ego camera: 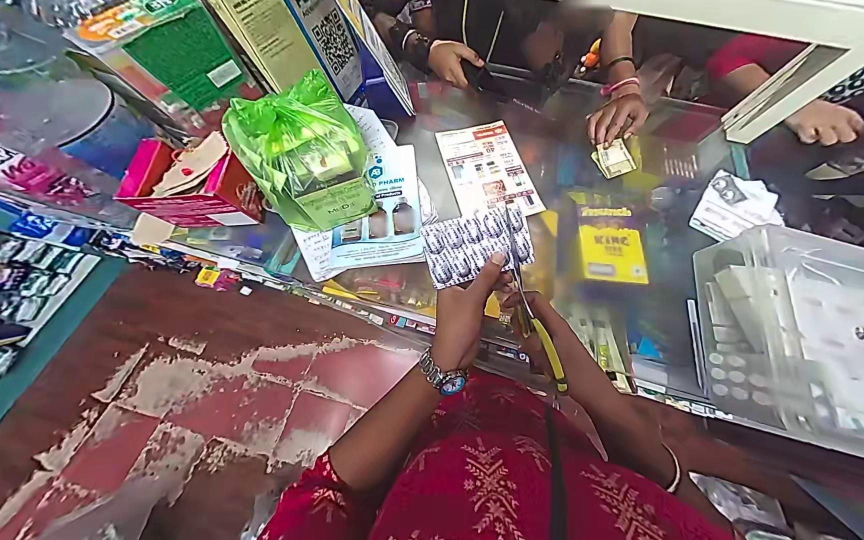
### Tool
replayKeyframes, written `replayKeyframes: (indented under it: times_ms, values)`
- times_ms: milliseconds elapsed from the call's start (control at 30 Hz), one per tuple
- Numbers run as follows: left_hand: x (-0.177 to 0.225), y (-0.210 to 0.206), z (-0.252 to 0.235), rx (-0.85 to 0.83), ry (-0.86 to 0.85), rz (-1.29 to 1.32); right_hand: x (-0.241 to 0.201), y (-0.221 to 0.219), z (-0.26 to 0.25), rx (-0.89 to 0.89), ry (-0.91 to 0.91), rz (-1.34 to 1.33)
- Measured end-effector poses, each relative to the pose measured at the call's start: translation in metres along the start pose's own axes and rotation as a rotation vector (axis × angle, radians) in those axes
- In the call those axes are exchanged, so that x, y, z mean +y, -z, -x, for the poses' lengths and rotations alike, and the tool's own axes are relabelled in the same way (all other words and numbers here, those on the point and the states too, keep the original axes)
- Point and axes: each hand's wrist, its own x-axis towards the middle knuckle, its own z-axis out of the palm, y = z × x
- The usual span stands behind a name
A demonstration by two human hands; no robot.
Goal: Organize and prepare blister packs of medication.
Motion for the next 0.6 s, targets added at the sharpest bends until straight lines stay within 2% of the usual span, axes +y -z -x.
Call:
replayKeyframes:
  times_ms: [600]
  values:
    - [-0.0001,0.0003,0.0028,0.003,-0.046,0.011,-0.0001,-0.0011,0.0009,-0.028,0.025,0.018]
